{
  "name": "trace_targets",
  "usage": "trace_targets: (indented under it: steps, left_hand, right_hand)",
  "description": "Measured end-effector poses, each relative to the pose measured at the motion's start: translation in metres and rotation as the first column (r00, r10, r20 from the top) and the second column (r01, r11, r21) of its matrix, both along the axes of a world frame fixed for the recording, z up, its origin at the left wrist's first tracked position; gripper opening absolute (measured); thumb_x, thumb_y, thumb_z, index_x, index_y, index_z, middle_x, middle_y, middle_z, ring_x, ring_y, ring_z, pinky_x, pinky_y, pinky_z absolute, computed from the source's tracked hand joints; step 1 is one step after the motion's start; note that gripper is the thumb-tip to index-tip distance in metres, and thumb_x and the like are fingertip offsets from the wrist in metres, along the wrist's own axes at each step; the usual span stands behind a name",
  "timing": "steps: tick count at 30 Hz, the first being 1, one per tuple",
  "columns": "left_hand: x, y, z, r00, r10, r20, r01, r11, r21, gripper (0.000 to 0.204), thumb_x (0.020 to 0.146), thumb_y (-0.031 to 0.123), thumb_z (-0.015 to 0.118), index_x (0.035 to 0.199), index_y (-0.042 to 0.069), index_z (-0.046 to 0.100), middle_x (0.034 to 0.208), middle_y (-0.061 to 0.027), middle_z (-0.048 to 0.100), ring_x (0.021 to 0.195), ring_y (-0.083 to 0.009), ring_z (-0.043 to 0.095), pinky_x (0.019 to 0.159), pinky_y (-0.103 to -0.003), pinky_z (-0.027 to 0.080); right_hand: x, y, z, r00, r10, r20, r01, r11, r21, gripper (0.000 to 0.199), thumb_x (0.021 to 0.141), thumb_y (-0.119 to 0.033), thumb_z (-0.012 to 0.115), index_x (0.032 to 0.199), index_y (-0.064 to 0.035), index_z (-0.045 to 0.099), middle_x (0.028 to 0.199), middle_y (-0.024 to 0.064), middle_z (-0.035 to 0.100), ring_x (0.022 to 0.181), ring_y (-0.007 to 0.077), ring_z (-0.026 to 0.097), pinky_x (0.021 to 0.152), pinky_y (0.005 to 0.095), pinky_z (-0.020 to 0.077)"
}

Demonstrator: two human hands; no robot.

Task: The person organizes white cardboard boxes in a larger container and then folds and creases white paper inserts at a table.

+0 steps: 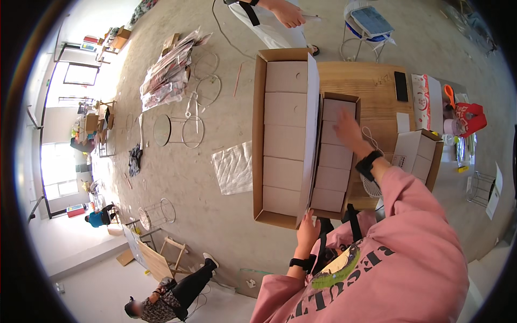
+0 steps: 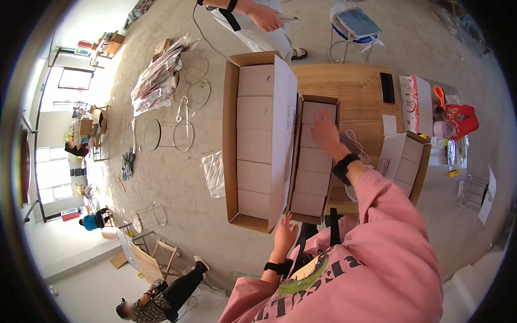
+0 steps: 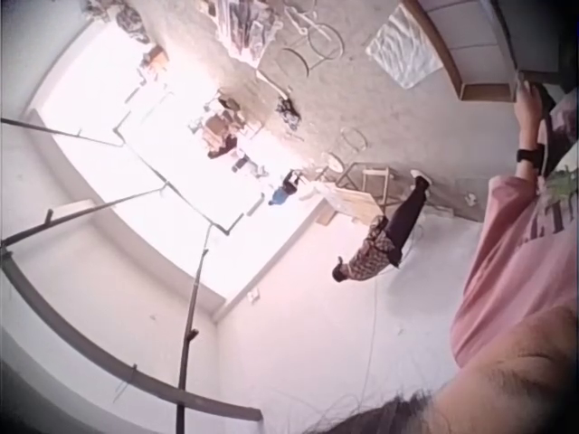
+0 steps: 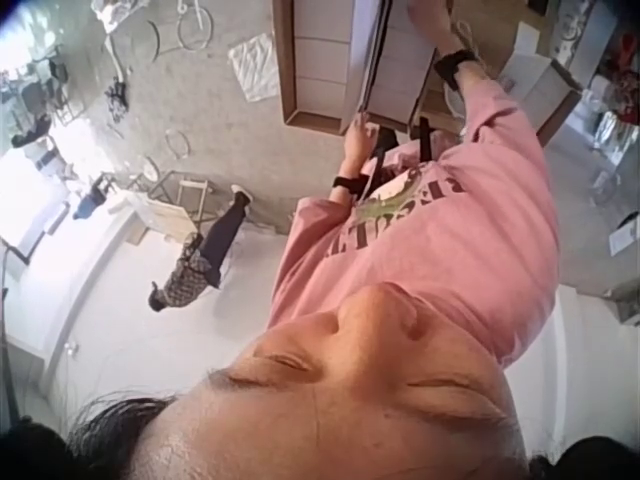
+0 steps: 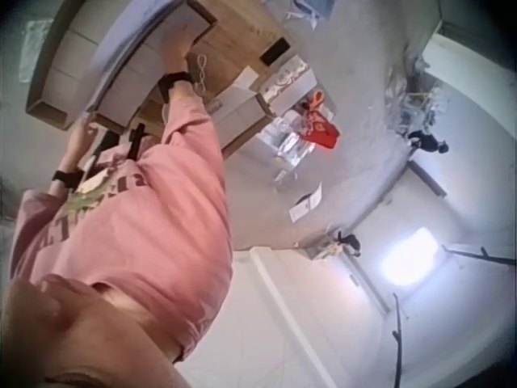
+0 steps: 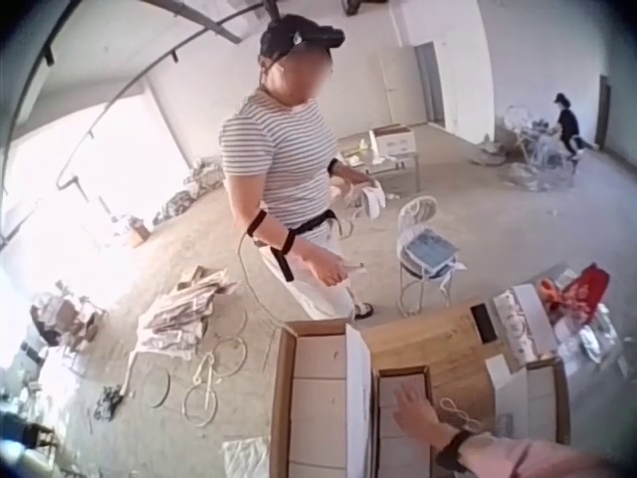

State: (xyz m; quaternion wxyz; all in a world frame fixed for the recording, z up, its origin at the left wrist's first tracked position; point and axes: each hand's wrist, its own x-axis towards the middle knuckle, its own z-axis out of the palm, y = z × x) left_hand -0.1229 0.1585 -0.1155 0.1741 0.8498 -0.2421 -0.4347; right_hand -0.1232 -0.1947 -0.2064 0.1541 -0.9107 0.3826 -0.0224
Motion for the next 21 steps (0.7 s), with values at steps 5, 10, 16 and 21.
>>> trace_targets:
  steps: [5,10,16,21]
  left_hand:
    - [-0.001,0.02,-0.013,0.996,-0.037,0.075,0.038,0.999,-0.009,0.046,0.082,0.026,0.055,0.124,0.009,0.046,0.115,-0.0185,0.055,0.101,-0.0352,0.055,0.081,-0.043,0.047]
    - [0.002,0.008,-0.003,0.999,-0.017,-0.028,0.016,0.998,-0.056,0.045,0.081,0.023,0.057,0.122,0.009,0.048,0.119,-0.0195,0.052,0.106,-0.0352,0.053,0.084,-0.041,0.047]
    - [0.011,0.036,-0.002,0.988,-0.069,0.135,0.099,0.968,-0.229,0.046,0.077,0.016,0.063,0.121,0.011,0.052,0.125,-0.0163,0.049,0.09,-0.0286,0.061,0.078,-0.036,0.049]
    - [0.021,0.039,-0.003,0.972,-0.223,0.078,0.236,0.924,-0.302,0.046,0.076,0.021,0.063,0.12,0.01,0.053,0.136,-0.0163,0.039,0.11,-0.0351,0.051,0.087,-0.04,0.046]
  right_hand:
    - [0.004,0.063,0.023,0.997,0.023,-0.069,-0.015,0.993,0.118,0.065,0.082,-0.02,0.06,0.136,-0.0035,0.028,0.143,0.0215,0.02,0.133,0.0364,0.02,0.107,0.043,0.0254]
    - [-0.017,0.059,0.006,1.0,-0.015,-0.016,0.017,0.994,0.106,0.065,0.082,-0.02,0.061,0.136,-0.0044,0.029,0.142,0.0217,0.021,0.132,0.0369,0.022,0.106,0.0423,0.0266]
    - [-0.072,0.12,0.061,0.766,-0.411,0.494,0.283,0.906,0.315,0.06,0.084,-0.016,0.057,0.133,0.0008,0.029,0.139,0.0239,0.026,0.13,0.0386,0.026,0.106,0.0407,0.0262]
    - [-0.09,0.211,0.026,0.798,-0.508,0.323,0.287,0.793,0.538,0.071,0.084,-0.022,0.057,0.138,0.0048,0.019,0.144,0.0225,0.022,0.13,0.0359,0.027,0.105,0.0387,0.0274]
